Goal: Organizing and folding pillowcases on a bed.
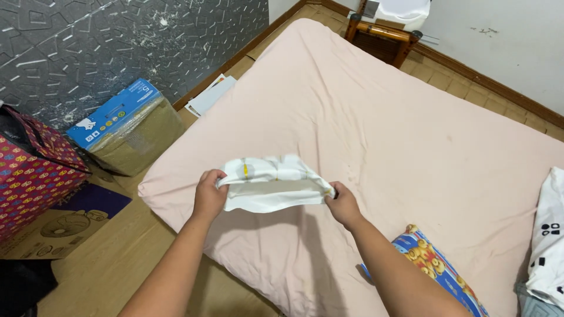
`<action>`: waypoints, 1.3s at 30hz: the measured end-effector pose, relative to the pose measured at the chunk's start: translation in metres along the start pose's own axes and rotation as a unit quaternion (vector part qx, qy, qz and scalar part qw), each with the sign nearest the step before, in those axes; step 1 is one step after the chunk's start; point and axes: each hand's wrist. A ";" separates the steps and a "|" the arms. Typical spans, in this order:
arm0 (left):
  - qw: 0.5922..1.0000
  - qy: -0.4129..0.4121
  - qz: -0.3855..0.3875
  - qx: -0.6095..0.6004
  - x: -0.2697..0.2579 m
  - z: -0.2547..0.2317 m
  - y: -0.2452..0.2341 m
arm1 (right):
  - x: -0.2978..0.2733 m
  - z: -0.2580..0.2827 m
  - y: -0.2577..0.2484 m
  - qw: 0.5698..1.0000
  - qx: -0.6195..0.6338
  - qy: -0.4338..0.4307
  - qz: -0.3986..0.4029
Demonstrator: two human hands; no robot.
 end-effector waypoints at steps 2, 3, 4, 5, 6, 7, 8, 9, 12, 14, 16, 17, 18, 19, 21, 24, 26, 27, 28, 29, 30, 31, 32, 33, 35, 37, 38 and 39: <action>0.999 0.038 0.005 0.014 -0.009 0.029 0.014 | 0.012 -0.019 0.014 1.000 -0.007 0.006 0.023; 0.997 0.077 0.010 0.027 -0.015 0.044 0.022 | 0.017 -0.030 0.021 0.999 -0.015 0.011 0.046; 0.997 0.078 0.012 0.026 -0.025 0.055 0.029 | 0.021 -0.050 0.028 0.999 -0.014 0.014 0.044; 0.995 0.084 0.031 0.052 -0.035 0.065 0.037 | 0.025 -0.070 0.034 0.997 -0.032 0.016 0.073; 0.991 0.092 0.051 0.077 -0.044 0.075 0.045 | 0.029 -0.091 0.039 0.993 -0.050 0.019 0.101; 0.991 0.094 0.055 0.075 -0.054 0.075 0.049 | 0.021 -0.103 0.041 0.994 -0.048 0.022 0.099; 0.991 0.045 0.098 0.082 -0.062 0.073 0.053 | 0.012 -0.115 0.041 0.990 -0.044 0.039 0.130; 0.986 -0.003 0.141 0.090 -0.071 0.071 0.057 | 0.003 -0.127 0.041 0.985 -0.039 0.055 0.161; 0.982 -0.056 0.178 0.035 -0.094 0.060 0.079 | -0.050 -0.108 0.016 0.971 0.036 0.147 0.183; 0.982 -0.057 0.176 -0.017 -0.103 0.045 0.092 | -0.071 -0.105 -0.001 0.967 0.075 0.174 0.168; 0.979 -0.057 0.182 -0.073 -0.105 0.015 0.103 | -0.092 -0.107 -0.022 0.961 0.116 0.204 0.146; 0.972 -0.091 0.182 -0.119 -0.105 -0.007 0.105 | -0.102 -0.111 -0.033 0.959 0.146 0.206 0.127; 0.961 -0.124 0.183 -0.164 -0.102 -0.030 0.106 | -0.112 -0.114 -0.043 0.956 0.178 0.207 0.105; 0.959 -0.111 0.197 -0.169 -0.104 -0.037 0.121 | -0.121 -0.118 -0.055 0.955 0.188 0.210 0.090; 0.942 -0.132 0.192 -0.240 -0.106 -0.052 0.149 | -0.137 -0.126 -0.076 0.951 0.237 0.192 0.048; 0.913 -0.075 0.245 -0.318 -0.110 -0.103 0.175 | -0.173 -0.136 -0.106 0.945 0.274 0.181 -0.013; 0.894 -0.059 0.289 -0.338 -0.105 -0.145 0.185 | -0.190 -0.154 -0.122 0.936 0.303 0.174 -0.053; 0.879 -0.056 0.317 -0.353 -0.104 -0.165 0.189 | -0.199 -0.164 -0.129 0.930 0.320 0.164 -0.074; 0.874 -0.045 0.332 -0.353 -0.101 -0.181 0.193 | -0.207 -0.173 -0.135 0.925 0.331 0.166 -0.088; 0.869 -0.048 0.347 -0.350 -0.099 -0.198 0.198 | -0.215 -0.183 -0.141 0.918 0.344 0.160 -0.114; 0.864 -0.051 0.362 -0.346 -0.099 -0.216 0.203 | -0.224 -0.194 -0.146 0.911 0.356 0.156 -0.139; 0.859 -0.041 0.377 -0.345 -0.102 -0.227 0.212 | -0.233 -0.208 -0.151 0.904 0.367 0.158 -0.152; 0.859 -0.028 0.391 -0.329 -0.104 -0.238 0.221 | -0.241 -0.220 -0.155 0.899 0.368 0.158 -0.180; 0.860 -0.015 0.404 -0.312 -0.107 -0.249 0.230 | -0.250 -0.233 -0.159 0.892 0.369 0.158 -0.207; 0.859 0.018 0.420 -0.291 -0.116 -0.266 0.245 | -0.269 -0.254 -0.167 0.873 0.401 0.152 -0.233; 0.858 0.049 0.433 -0.272 -0.130 -0.285 0.258 | -0.291 -0.277 -0.174 0.853 0.430 0.147 -0.257; 0.854 0.055 0.441 -0.272 -0.139 -0.295 0.263 | -0.302 -0.288 -0.178 0.836 0.455 0.150 -0.267; 0.849 0.061 0.449 -0.271 -0.149 -0.306 0.269 | -0.313 -0.300 -0.183 0.819 0.480 0.152 -0.276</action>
Point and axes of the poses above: each hand's wrist, its own x-axis towards the middle knuckle, its own y-axis out of the palm, z = x × y, and after that the axes turned 13 degrees about y, right-handed
